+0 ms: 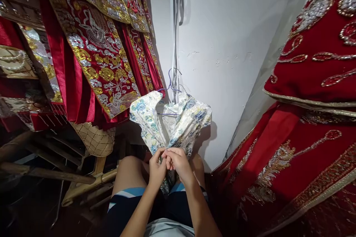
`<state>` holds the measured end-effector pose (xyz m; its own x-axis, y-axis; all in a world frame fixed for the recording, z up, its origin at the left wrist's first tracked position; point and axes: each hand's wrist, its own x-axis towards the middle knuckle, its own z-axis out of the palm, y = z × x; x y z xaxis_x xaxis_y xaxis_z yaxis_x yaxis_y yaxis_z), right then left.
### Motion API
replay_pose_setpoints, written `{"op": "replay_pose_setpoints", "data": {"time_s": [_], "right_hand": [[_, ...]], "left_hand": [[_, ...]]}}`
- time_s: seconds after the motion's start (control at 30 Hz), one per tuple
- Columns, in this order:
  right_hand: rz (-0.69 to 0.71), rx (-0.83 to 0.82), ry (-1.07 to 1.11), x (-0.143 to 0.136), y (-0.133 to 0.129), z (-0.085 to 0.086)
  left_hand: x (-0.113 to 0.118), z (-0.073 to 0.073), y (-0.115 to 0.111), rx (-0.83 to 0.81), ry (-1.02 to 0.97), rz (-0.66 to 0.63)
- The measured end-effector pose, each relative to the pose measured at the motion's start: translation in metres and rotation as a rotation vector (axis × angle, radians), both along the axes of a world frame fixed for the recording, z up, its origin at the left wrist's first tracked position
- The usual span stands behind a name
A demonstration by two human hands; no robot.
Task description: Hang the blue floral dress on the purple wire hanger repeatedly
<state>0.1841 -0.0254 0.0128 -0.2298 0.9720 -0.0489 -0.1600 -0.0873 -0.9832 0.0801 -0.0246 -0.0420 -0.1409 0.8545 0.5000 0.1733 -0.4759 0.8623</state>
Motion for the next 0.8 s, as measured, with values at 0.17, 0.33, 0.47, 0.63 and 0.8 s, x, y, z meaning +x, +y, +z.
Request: {"op": "replay_pose_setpoints", "data": {"time_s": [0.17, 0.33, 0.47, 0.63, 0.8], "right_hand": [[-0.077, 0.133, -0.009, 0.007, 0.024, 0.034], [-0.201, 0.268, 0.01, 0.012, 0.079, 0.094], [-0.234, 0.295, 0.106, 0.009, 0.11, 0.126], [-0.269, 0.386, 0.153, 0.007, 0.114, 0.136], [-0.179, 0.45, 0.079, 0.008, 0.103, 0.125]], "left_hand": [[-0.006, -0.003, 0.004, 0.049, 0.122, 0.007], [-0.004, -0.011, 0.014, 0.025, 0.22, 0.012], [-0.008, -0.019, 0.022, 0.001, 0.257, -0.033], [-0.018, -0.036, 0.027, -0.086, 0.289, -0.089], [-0.023, 0.006, 0.043, 0.049, 0.239, -0.03]]}}
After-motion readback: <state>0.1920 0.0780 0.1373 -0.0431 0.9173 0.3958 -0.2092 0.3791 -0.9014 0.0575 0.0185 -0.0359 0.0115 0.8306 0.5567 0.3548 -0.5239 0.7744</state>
